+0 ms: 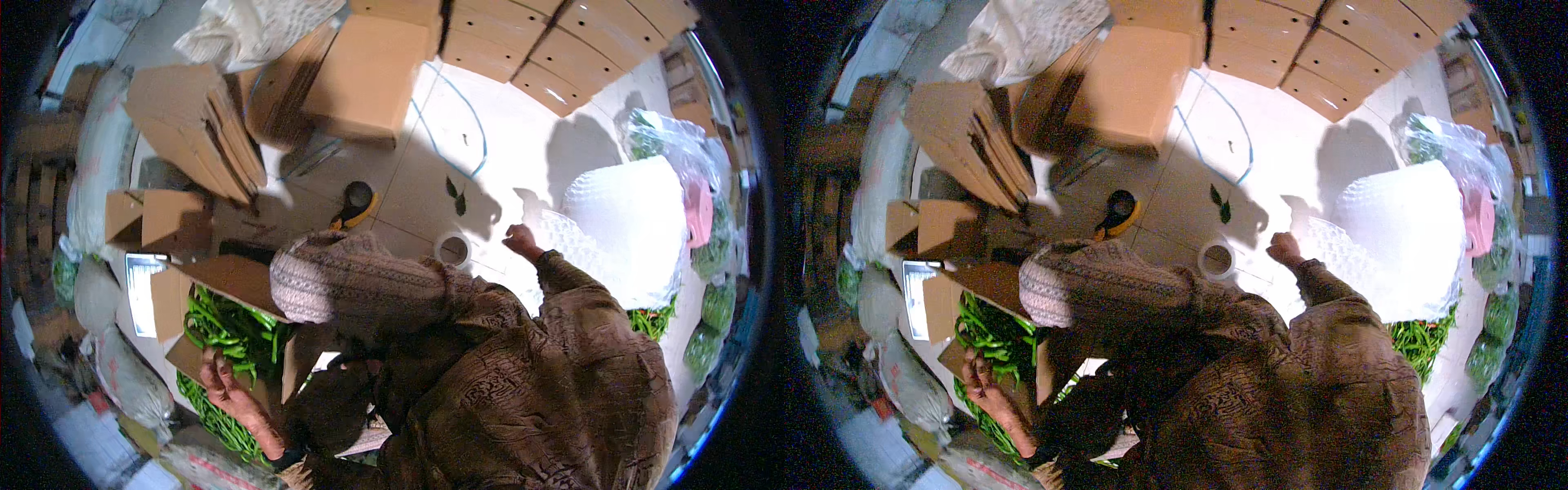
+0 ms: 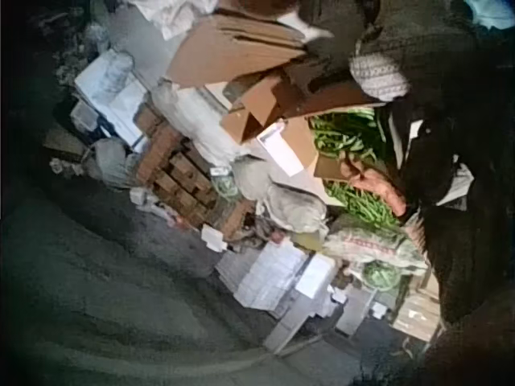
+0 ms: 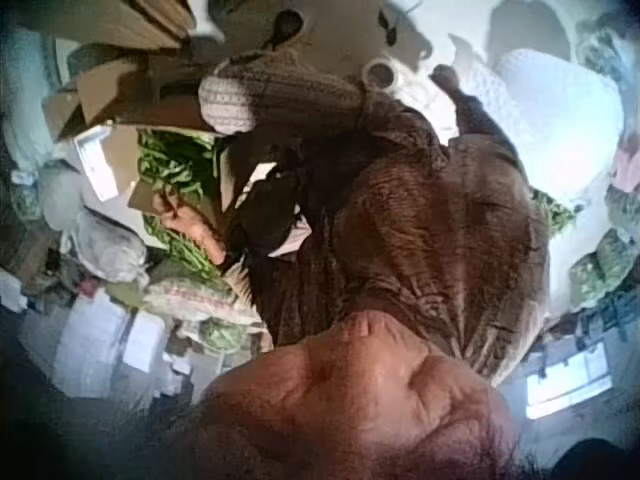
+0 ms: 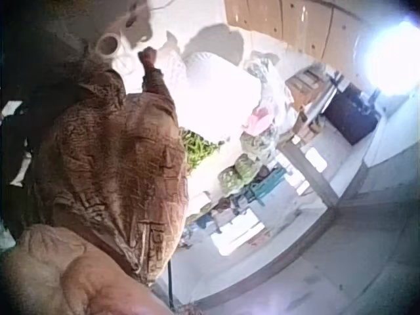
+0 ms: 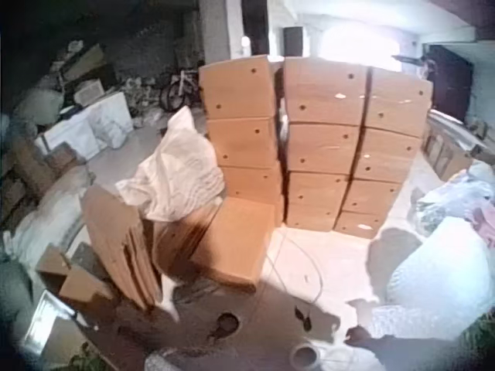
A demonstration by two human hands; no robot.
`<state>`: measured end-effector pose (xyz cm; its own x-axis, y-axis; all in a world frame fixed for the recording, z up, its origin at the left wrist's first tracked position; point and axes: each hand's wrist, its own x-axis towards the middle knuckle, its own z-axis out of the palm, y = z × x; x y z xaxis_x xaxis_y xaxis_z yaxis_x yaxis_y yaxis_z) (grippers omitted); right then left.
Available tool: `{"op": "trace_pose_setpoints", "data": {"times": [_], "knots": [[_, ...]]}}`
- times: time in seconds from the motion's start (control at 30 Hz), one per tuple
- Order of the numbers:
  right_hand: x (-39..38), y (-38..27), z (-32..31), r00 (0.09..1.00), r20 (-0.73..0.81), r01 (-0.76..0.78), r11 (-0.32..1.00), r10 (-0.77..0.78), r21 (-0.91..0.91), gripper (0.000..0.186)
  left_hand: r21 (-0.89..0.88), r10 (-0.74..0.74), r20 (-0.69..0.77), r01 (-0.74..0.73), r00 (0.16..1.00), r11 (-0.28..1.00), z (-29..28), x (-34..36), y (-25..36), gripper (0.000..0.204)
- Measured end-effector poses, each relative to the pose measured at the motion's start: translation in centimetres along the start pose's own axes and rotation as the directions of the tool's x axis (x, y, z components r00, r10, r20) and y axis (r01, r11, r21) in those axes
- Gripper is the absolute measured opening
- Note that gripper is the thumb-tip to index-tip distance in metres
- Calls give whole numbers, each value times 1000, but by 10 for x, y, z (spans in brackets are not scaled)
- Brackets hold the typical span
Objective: Sorting green chili peppers from a pile, weighing them on a digital scale, and packing them into a cardboard box which is then sealed with tape.
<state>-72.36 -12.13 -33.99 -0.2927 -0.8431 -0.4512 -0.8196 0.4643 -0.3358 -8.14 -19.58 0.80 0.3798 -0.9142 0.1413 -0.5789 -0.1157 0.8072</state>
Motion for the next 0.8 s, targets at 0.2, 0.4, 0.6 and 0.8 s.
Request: {"op": "trace_pose_setpoints", "data": {"times": [0.2, 0.4, 0.6, 0.8], "knots": [[-43, -63, -21, 979, -201, -11, 966, -43, -257, 42, -25, 169, 24, -168, 985, 985, 30, 14, 45, 31], [-13, 52, -115, 864, -230, -503, 793, 448, -344, 44, -8, 186, 112, -186, 976, 983, 29, 10, 59, 32], [-46, 113, -113, 959, 5, -269, 914, 283, -304, 31, -132, 64, 24, -60, 998, 989, 28, -23, 100, 27], [6, -140, -168, 684, -331, 646, 751, -650, -140, 19, -187, 434, 454, -393, 778, 900, 111, -25, 193, 58]]}}
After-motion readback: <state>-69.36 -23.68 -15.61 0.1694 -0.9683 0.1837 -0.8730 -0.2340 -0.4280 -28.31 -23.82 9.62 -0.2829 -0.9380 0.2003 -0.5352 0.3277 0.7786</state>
